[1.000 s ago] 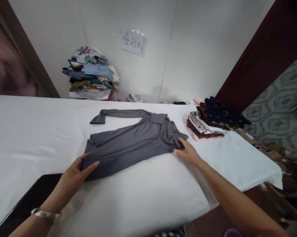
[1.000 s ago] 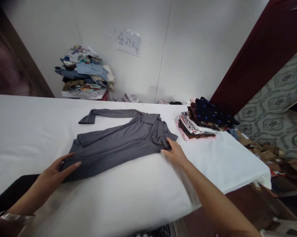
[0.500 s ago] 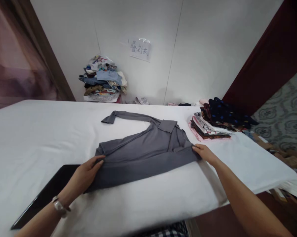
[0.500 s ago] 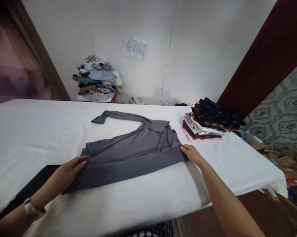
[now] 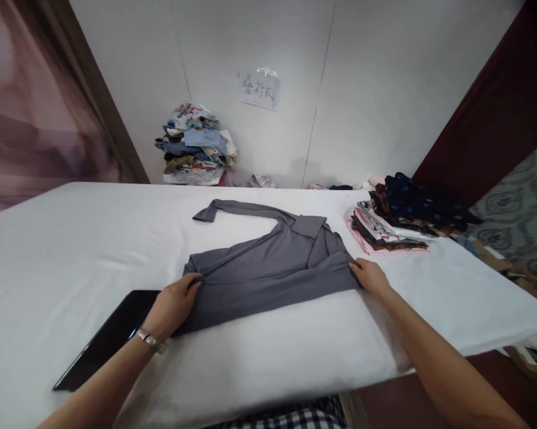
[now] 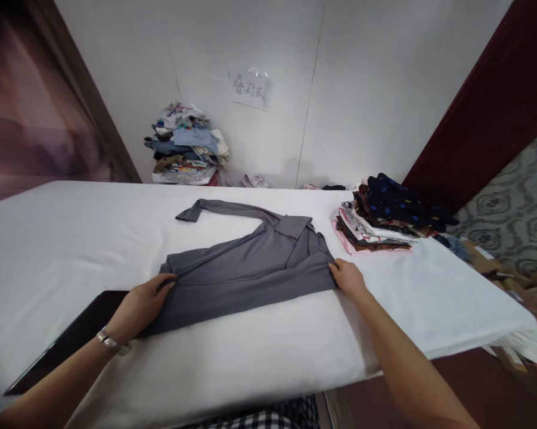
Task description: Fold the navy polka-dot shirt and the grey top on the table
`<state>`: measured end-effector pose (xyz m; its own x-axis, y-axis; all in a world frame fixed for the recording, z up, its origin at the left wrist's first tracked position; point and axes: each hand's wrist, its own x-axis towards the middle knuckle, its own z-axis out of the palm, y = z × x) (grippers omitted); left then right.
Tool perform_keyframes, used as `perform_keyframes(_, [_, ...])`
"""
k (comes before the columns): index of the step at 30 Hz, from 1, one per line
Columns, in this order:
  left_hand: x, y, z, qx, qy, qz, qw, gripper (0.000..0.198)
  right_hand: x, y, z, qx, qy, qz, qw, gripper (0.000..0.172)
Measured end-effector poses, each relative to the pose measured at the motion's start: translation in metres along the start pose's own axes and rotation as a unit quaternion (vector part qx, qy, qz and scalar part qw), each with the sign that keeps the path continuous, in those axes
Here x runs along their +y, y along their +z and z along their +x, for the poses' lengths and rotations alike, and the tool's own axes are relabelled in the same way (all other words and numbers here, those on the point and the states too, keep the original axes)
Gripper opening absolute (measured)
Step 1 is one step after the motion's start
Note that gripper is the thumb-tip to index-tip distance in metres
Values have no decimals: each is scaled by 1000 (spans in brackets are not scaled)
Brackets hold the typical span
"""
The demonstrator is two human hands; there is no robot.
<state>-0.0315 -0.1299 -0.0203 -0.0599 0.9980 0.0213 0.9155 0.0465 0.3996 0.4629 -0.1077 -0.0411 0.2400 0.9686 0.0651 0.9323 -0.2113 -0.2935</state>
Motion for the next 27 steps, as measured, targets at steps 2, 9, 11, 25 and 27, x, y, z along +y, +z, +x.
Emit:
perform_keyframes(2, [-1, -2, -3, 4, 10, 63, 998, 42, -5, 1, -7, 6, 3, -53, 999, 25])
perform_keyframes(9, [36, -13, 27, 91, 135, 126, 979, 37, -36, -7, -27, 130, -272, 50, 952, 22])
perform_keyframes(11, [72, -4, 46, 68, 194, 107, 973, 34, -39, 1, -29, 77, -296, 64, 950, 21])
perform_keyframes(25, [284, 112, 146, 20, 323, 114, 939, 42, -28, 25, -23, 24, -237, 86, 967, 23])
perform_keyframes(27, [287, 111, 159, 17, 294, 119, 948, 39, -28, 24, -23, 17, -229, 92, 969, 23])
